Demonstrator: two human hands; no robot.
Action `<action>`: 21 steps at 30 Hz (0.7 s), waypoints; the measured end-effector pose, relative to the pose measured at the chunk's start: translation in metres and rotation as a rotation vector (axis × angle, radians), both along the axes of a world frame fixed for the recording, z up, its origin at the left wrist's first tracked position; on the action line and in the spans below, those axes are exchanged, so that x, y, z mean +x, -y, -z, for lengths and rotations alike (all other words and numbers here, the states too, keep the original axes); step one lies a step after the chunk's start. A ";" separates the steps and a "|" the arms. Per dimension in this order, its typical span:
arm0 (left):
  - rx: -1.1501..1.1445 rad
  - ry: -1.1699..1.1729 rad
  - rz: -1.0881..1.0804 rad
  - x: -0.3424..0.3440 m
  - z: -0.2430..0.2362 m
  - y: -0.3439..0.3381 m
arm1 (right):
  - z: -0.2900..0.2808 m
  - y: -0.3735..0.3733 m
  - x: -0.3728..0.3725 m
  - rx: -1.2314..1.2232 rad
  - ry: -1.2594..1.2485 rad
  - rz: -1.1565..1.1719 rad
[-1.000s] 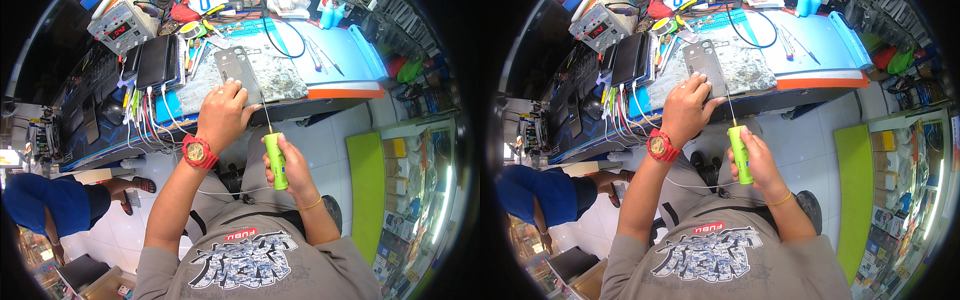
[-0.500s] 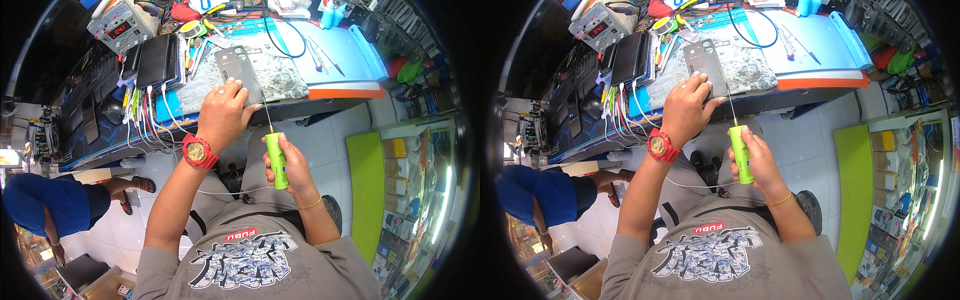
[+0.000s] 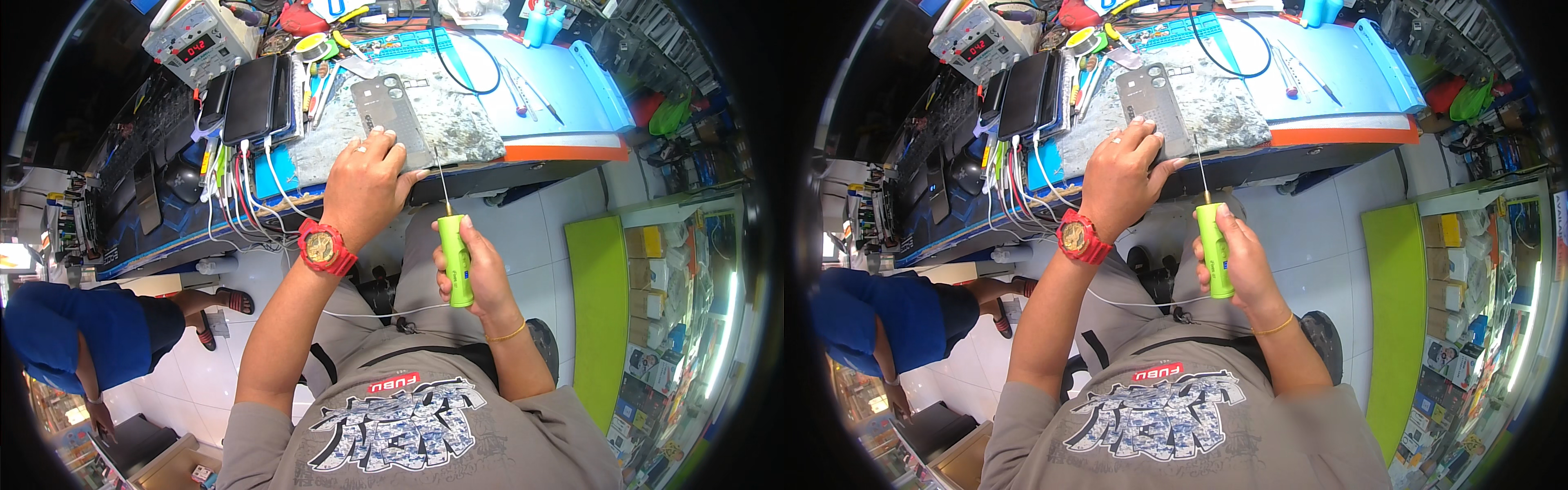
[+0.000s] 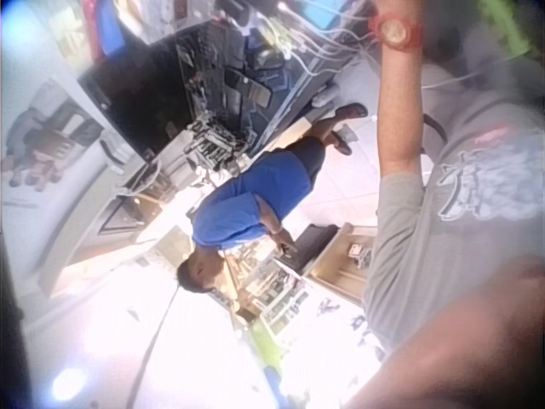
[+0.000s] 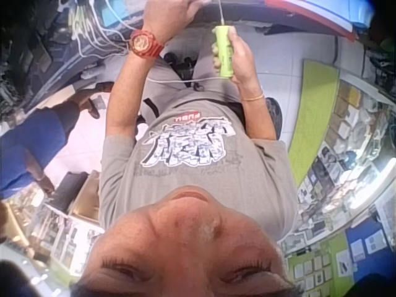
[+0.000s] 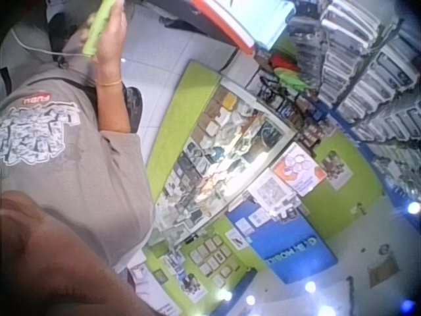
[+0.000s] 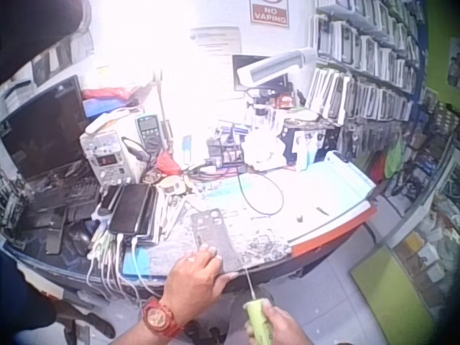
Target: The person holds a small green tool and works on the back panel of a phone on a workbench.
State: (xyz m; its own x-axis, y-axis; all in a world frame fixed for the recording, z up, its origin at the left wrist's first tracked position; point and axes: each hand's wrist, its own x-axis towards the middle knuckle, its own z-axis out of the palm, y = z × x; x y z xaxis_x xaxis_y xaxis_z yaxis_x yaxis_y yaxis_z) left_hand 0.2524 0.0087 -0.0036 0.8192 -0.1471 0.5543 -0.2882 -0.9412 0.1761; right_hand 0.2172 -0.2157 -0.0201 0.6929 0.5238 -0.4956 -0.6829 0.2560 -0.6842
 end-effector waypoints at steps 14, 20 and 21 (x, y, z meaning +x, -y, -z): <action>-0.014 -0.048 0.004 0.001 -0.007 0.005 | -0.002 0.005 -0.004 -0.113 0.071 -0.058; -0.018 -0.041 0.003 0.000 -0.007 0.004 | -0.002 0.004 -0.002 -0.064 0.043 -0.062; -0.021 -0.042 0.003 0.000 -0.007 0.004 | -0.002 0.003 -0.002 -0.068 0.043 -0.063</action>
State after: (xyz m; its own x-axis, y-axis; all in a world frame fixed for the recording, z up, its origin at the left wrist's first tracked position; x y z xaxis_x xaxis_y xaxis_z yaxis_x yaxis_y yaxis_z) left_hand 0.2525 0.0046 0.0039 0.8417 -0.1380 0.5221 -0.2826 -0.9364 0.2080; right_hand 0.2148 -0.2192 -0.0182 0.6811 0.5329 -0.5021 -0.6659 0.1657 -0.7274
